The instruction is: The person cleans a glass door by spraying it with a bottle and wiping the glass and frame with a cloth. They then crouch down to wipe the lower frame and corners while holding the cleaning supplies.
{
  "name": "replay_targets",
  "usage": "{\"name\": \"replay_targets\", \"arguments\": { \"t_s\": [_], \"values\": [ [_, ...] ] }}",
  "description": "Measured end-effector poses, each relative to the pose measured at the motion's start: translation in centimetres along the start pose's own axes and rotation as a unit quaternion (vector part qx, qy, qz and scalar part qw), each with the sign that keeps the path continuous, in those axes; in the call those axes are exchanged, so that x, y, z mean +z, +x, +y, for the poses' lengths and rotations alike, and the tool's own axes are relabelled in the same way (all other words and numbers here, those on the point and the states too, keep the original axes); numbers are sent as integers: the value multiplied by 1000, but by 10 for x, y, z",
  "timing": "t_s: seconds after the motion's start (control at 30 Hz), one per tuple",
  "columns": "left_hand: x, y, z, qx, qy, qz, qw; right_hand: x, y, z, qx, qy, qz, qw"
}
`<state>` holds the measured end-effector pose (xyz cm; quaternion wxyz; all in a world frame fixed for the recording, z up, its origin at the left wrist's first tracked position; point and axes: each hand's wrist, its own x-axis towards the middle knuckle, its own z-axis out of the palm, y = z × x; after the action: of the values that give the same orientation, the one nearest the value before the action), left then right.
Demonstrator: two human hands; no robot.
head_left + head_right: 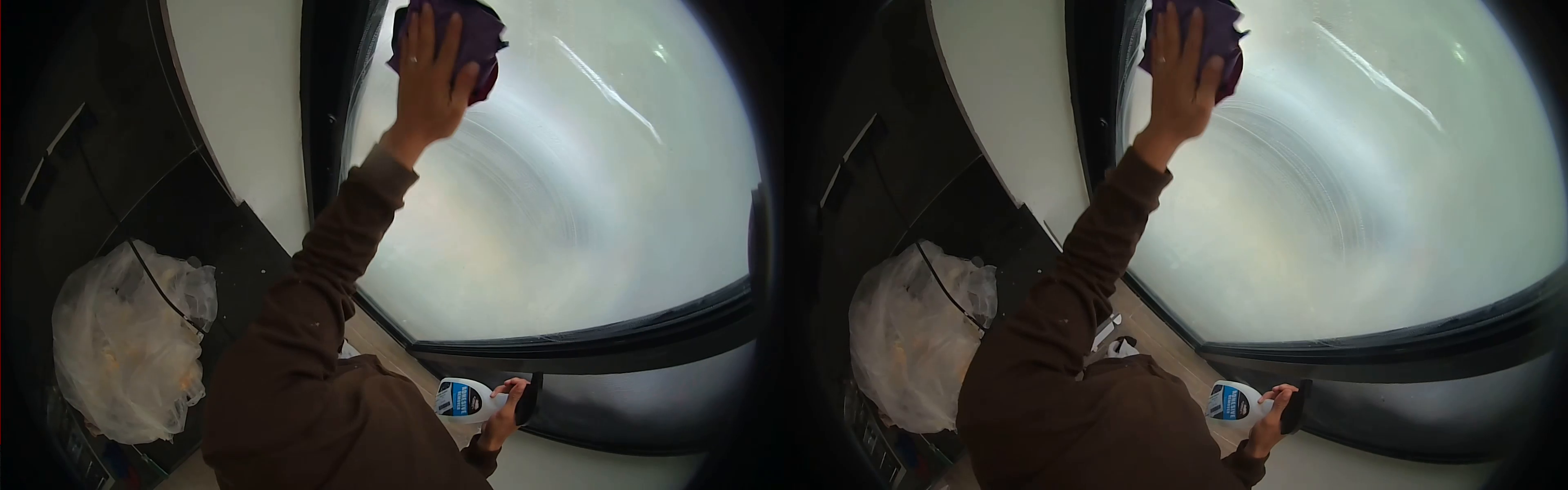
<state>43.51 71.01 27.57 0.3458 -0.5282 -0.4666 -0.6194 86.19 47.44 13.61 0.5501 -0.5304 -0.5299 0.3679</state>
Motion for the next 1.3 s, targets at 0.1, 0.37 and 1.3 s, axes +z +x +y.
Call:
{"name": "replay_targets", "arguments": {
  "t_s": [0.1,0.37,1.3],
  "values": [
    [-8,-13,-57,-92,43,56,993,2,0,-5,-5,-22,-4,1000],
    [16,-348,-133,-328,331,9,885,5,0,-1,18,-20,14,1000],
    [30,-337,-116,-826,-194,278,450,26,3,-66,-48,-15,-82,995]
  ]
}}
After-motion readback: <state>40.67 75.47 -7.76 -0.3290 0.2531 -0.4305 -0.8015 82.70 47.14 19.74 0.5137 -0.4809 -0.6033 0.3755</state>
